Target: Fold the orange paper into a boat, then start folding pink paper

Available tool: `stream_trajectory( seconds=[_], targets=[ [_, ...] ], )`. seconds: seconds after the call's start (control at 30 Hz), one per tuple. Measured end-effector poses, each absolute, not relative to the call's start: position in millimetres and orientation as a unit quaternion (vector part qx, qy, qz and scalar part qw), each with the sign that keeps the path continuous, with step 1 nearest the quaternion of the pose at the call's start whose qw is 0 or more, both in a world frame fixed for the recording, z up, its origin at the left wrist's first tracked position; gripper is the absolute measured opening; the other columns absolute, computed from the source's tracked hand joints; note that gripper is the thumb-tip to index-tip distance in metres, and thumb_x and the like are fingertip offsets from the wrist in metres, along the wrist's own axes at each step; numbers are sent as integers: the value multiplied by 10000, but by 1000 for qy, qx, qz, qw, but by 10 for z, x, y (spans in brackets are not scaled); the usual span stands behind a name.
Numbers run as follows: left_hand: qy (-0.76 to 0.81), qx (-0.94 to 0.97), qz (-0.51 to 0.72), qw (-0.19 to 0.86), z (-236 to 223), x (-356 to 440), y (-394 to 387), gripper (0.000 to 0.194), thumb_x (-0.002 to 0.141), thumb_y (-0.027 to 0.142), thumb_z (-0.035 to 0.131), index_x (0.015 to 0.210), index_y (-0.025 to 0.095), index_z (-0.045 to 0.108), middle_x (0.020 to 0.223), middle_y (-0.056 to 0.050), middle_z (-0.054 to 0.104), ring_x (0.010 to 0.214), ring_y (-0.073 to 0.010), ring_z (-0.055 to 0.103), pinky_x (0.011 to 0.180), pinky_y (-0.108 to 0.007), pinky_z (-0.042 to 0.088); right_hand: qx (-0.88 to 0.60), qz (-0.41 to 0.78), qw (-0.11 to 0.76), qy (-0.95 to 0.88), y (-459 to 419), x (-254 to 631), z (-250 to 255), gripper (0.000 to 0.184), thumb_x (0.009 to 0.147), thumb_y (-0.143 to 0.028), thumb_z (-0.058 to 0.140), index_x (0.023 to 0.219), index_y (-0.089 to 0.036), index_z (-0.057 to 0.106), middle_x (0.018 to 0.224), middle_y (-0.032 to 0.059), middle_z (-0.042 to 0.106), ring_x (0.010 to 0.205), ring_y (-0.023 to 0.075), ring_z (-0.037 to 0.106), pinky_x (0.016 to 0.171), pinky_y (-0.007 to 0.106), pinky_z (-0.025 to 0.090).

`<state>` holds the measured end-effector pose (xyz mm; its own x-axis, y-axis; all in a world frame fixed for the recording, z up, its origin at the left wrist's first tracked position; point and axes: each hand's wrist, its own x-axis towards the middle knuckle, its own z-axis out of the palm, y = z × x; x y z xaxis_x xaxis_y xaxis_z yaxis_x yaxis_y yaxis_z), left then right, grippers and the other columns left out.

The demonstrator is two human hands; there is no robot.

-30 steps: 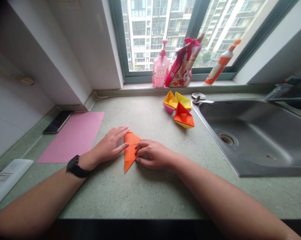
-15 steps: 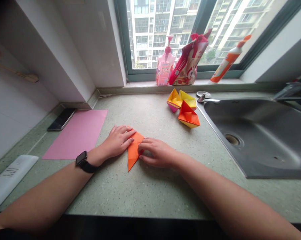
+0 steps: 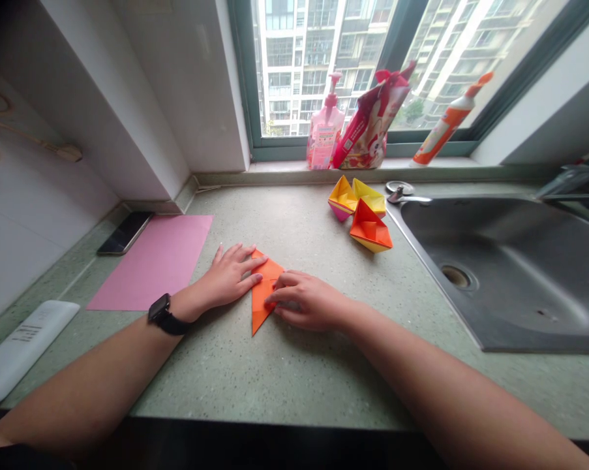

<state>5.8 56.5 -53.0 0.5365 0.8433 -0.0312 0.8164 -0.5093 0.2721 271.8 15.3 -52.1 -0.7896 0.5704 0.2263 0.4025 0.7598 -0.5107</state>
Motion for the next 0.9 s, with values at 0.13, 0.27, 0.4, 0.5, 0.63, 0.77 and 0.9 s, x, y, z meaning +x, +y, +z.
stream_trajectory(
  seconds=[0.13,0.27,0.4,0.5,0.63,0.77,0.9],
  targets=[
    [478,858,95,161,-523,-12,623,452,1125,431,542,1547,294,628,1702,-105,519,1634,-387,374,1317,-785,165,-263,216,196,-920,141,2717,-528,258,1025,-222,664,1235,-262,810,1198,110,757,1073,233,721,954,411,612],
    [461,855,171,162,-551,-138,659,508,1107,309,541,1612,253,548,1654,-107,581,1603,-325,451,1339,-689,270,-292,179,235,-910,197,2771,-596,502,919,-31,585,1311,-287,765,1259,92,756,1130,233,721,978,420,611],
    [377,889,204,163,-543,-223,636,531,1043,276,670,1567,236,590,1653,-131,576,1591,-307,471,1346,-627,315,-388,116,258,-877,285,2843,-673,662,824,21,547,1376,-298,727,1262,87,754,1172,261,709,1023,461,599],
    [276,920,198,197,-519,-238,625,588,972,335,829,1521,255,634,1650,-147,575,1565,-307,503,1329,-588,369,-447,102,250,-853,307,2863,-703,692,788,19,556,1391,-284,713,1262,91,762,1182,277,707,1055,484,588],
    [225,929,211,202,-518,-230,647,593,911,347,913,1457,293,689,1610,-151,612,1526,-321,551,1310,-625,382,-465,112,237,-845,289,2854,-705,710,770,23,557,1386,-298,705,1267,71,785,1189,264,722,1054,459,591],
    [214,929,217,210,-500,-247,665,560,909,272,909,1433,291,711,1525,-140,686,1450,-306,629,1225,-558,503,-446,117,243,-853,292,2847,-703,582,850,-29,587,1354,-287,720,1254,66,811,1176,263,744,1038,462,599],
    [211,943,205,158,-406,-262,631,337,985,216,810,1314,278,771,1374,-91,778,1288,-270,723,1143,-504,562,-438,107,254,-856,308,2846,-720,474,906,-91,616,1320,-283,744,1225,69,822,1130,262,756,1000,459,614]
  ],
)
